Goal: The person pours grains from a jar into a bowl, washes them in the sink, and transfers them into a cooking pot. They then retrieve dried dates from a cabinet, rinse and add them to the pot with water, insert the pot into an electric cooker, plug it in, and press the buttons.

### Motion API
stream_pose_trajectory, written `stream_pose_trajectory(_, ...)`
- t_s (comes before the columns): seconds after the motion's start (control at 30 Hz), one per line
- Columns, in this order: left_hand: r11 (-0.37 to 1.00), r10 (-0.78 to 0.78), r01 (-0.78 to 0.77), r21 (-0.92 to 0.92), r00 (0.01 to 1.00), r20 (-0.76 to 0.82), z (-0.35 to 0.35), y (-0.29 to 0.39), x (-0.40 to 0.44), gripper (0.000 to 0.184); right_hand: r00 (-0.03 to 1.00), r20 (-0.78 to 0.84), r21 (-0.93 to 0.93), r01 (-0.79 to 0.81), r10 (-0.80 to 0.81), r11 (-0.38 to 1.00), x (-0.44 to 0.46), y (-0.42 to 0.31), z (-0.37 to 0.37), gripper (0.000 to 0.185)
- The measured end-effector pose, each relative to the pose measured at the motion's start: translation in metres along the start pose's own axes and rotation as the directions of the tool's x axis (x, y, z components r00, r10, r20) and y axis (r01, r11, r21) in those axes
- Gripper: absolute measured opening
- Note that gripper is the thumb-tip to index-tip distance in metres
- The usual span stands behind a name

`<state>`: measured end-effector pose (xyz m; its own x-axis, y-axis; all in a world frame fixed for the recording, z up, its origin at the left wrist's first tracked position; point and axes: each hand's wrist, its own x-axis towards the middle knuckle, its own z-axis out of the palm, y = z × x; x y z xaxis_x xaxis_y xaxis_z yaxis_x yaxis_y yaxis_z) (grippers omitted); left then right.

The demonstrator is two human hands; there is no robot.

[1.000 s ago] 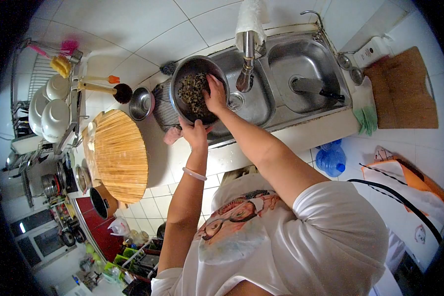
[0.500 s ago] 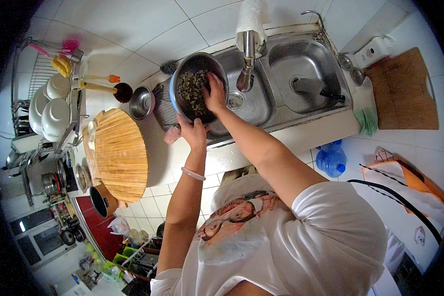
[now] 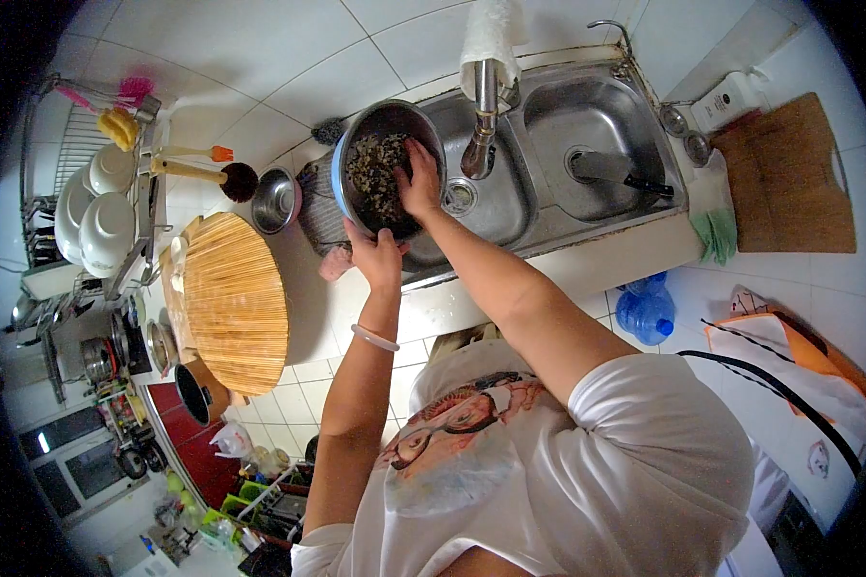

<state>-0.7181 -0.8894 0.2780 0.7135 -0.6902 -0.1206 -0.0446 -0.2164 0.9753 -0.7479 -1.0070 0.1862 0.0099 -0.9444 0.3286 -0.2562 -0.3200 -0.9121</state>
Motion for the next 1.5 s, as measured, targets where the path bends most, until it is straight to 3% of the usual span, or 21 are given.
stream_pose_trajectory(0.13,1.0,-0.008,0.008,0.008,1.0,-0.027,0.001,-0.001,-0.001,0.068,1.0,0.003,-0.021,0.006,-0.006,1.0,-0.001,0.004,0.0,0.054)
stream_pose_trajectory(0.33,0.878,-0.383,0.374,-0.297,0.923,0.03,-0.002,-0.044,0.001,0.039,0.967,0.253,-0.118,0.02,0.011,0.993,-0.015,0.03,-0.02,0.048)
stream_pose_trajectory(0.4,0.701,-0.603,0.643,-0.309,0.765,0.224,-0.005,-0.062,0.003,0.02,0.921,0.387,-0.2,0.037,0.044,0.979,-0.015,0.027,-0.033,0.046)
stream_pose_trajectory(0.43,0.692,-0.606,0.647,-0.321,0.762,0.23,-0.003,-0.071,0.003,0.02,0.859,0.503,-0.27,0.058,0.09,0.961,-0.015,0.025,-0.041,0.044)
stream_pose_trajectory(0.47,0.621,-0.638,0.703,-0.347,0.71,0.297,0.0,-0.081,0.003,0.012,0.849,0.525,-0.325,0.265,-0.06,0.908,-0.016,0.015,-0.055,0.041)
stream_pose_trajectory(0.57,0.511,-0.679,0.775,-0.373,0.629,0.378,0.013,-0.104,0.001,0.007,0.826,0.519,-0.255,0.394,-0.219,0.883,-0.014,0.031,-0.081,0.038)
stream_pose_trajectory(0.67,0.473,-0.73,0.818,-0.328,0.572,0.374,0.021,-0.112,-0.004,0.007,0.806,0.436,-0.276,-0.305,0.402,0.911,0.009,0.034,-0.121,0.028)
stream_pose_trajectory(0.7,0.459,-0.734,0.819,-0.344,0.568,0.372,0.019,-0.114,-0.005,0.007,0.953,0.257,-0.487,-0.016,0.16,0.873,0.016,0.071,-0.132,0.03)
stream_pose_trajectory(0.73,0.465,-0.724,0.826,-0.319,0.562,0.399,0.019,-0.115,-0.004,0.008,0.988,0.139,-0.433,0.0,0.067,0.901,0.032,0.064,-0.143,0.036)
stream_pose_trajectory(0.83,0.478,-0.725,0.828,-0.293,0.56,0.401,0.018,-0.113,-0.003,0.011,0.957,0.086,-0.363,-0.229,0.278,0.903,0.08,0.054,-0.161,0.04)
stream_pose_trajectory(0.9,0.477,-0.706,0.841,-0.255,0.54,0.458,0.018,-0.116,0.001,0.014,0.924,0.141,-0.287,0.381,-0.355,0.879,0.101,0.081,-0.158,0.041)
stream_pose_trajectory(0.97,0.469,-0.714,0.844,-0.258,0.535,0.452,0.021,-0.123,0.003,0.015,0.959,0.114,-0.207,0.278,-0.259,0.938,0.107,0.122,-0.159,0.042)
stream_pose_trajectory(1.07,0.48,-0.695,0.834,-0.272,0.551,0.462,0.022,-0.123,0.005,0.015,0.897,0.431,-0.443,0.307,-0.1,0.842,0.091,0.103,-0.169,0.041)
stream_pose_trajectory(1.13,0.497,-0.666,0.817,-0.292,0.575,0.475,0.022,-0.122,0.005,0.015,0.942,0.316,-0.448,0.048,0.108,0.893,0.069,0.074,-0.171,0.039)
stream_pose_trajectory(1.2,0.477,-0.684,0.826,-0.302,0.564,0.462,0.023,-0.123,0.003,0.016,0.797,0.49,-0.373,-0.174,0.353,0.911,0.038,0.08,-0.17,0.044)
stream_pose_trajectory(1.27,0.468,-0.67,0.824,-0.32,0.567,0.48,0.025,-0.123,0.001,0.017,0.341,0.5,-0.455,-0.679,0.796,0.576,0.004,0.051,-0.169,0.048)
stream_pose_trajectory(1.3,0.458,-0.658,0.825,-0.331,0.565,0.498,0.025,-0.124,-0.001,0.019,0.152,0.564,-0.301,-0.877,0.812,0.374,-0.017,0.054,-0.17,0.057)
stream_pose_trajectory(1.33,0.451,-0.655,0.817,-0.36,0.577,0.488,0.024,-0.121,-0.005,0.019,0.078,0.624,-0.227,-0.934,0.778,0.275,-0.025,0.035,-0.169,0.048)
stream_pose_trajectory(1.4,0.488,-0.667,0.818,-0.304,0.575,0.474,0.018,-0.103,-0.014,0.024,0.091,0.689,-0.101,-0.97,0.719,0.22,-0.043,0.085,-0.164,0.037)
stream_pose_trajectory(1.43,0.418,-0.675,0.833,-0.362,0.552,0.49,0.014,-0.096,-0.016,0.042,0.097,0.652,-0.071,-0.98,0.752,0.188,-0.046,0.089,-0.161,0.033)
stream_pose_trajectory(1.5,0.602,-0.589,0.758,-0.252,0.634,0.501,-0.003,-0.083,-0.024,0.064,0.07,0.666,-0.026,-0.993,0.743,0.116,-0.044,0.091,-0.157,0.028)
